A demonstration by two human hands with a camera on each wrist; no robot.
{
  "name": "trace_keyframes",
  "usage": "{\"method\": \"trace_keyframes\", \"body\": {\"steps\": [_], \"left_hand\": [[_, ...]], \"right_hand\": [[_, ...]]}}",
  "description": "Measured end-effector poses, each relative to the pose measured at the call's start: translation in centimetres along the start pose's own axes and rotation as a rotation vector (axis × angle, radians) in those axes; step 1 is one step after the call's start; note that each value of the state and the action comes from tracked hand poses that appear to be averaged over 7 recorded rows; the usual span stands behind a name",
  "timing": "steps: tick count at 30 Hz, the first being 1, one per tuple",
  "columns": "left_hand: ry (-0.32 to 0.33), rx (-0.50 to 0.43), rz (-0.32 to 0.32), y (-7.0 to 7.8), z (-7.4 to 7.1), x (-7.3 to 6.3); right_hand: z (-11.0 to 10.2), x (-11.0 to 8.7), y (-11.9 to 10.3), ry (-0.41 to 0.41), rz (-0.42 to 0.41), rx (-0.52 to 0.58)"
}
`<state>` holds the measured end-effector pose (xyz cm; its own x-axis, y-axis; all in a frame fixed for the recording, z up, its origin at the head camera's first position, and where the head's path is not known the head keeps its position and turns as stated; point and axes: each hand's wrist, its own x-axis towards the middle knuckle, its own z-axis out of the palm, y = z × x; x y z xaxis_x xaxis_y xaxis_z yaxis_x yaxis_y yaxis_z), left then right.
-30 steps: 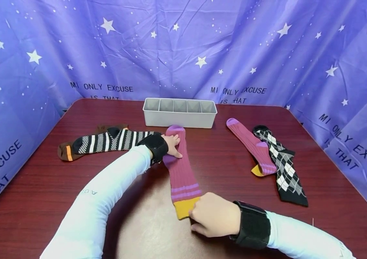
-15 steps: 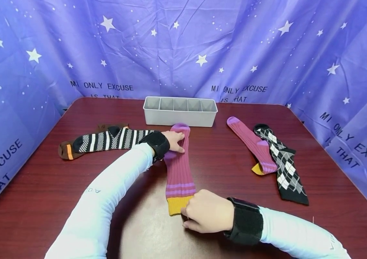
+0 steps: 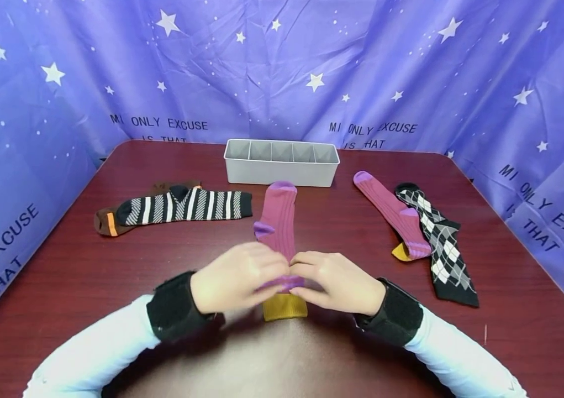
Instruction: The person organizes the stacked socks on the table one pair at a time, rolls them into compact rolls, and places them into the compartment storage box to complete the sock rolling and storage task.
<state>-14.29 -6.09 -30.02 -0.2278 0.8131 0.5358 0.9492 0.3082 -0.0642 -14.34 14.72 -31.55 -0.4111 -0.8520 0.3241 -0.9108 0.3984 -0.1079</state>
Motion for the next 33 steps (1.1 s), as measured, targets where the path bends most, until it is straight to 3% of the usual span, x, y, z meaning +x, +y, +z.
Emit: {"method": "trace_keyframes", "body": {"steps": [3,8,11,14,17,29,33], "left_hand": [[-0.081,0.033,0.012,1.2,0.4,-0.6],[-0.337,0.011,-0.054,1.5,0.9,-1.3],[-0.487,-0.009,-0.097,1.5,1.3,-1.6],[-0.560,-0.017,-0.121,1.3,1.8,-1.8],[-0.558,-0.026,-0.137,1.1,2.2,-1.8],[-0.439,-0.072,-0.161,0.5,3.5,-2.2],[-0.447,-0.099,-0.185,0.5,3.4,-2.2]], "right_hand": [[0.4,-0.1,0.0,-0.090,0.041,0.042],[1.1,-0.2,-0.3,-0.301,0.068,0.082],[1.3,-0.2,-0.3,-0.354,0.070,0.090],[1.3,-0.2,-0.2,-0.375,0.089,0.079],[1.3,-0.1,0.1,-0.383,0.109,0.057],[1.6,0.1,0.3,-0.365,0.097,0.009],[1.6,0.0,0.3,-0.341,0.096,0.040]]}}
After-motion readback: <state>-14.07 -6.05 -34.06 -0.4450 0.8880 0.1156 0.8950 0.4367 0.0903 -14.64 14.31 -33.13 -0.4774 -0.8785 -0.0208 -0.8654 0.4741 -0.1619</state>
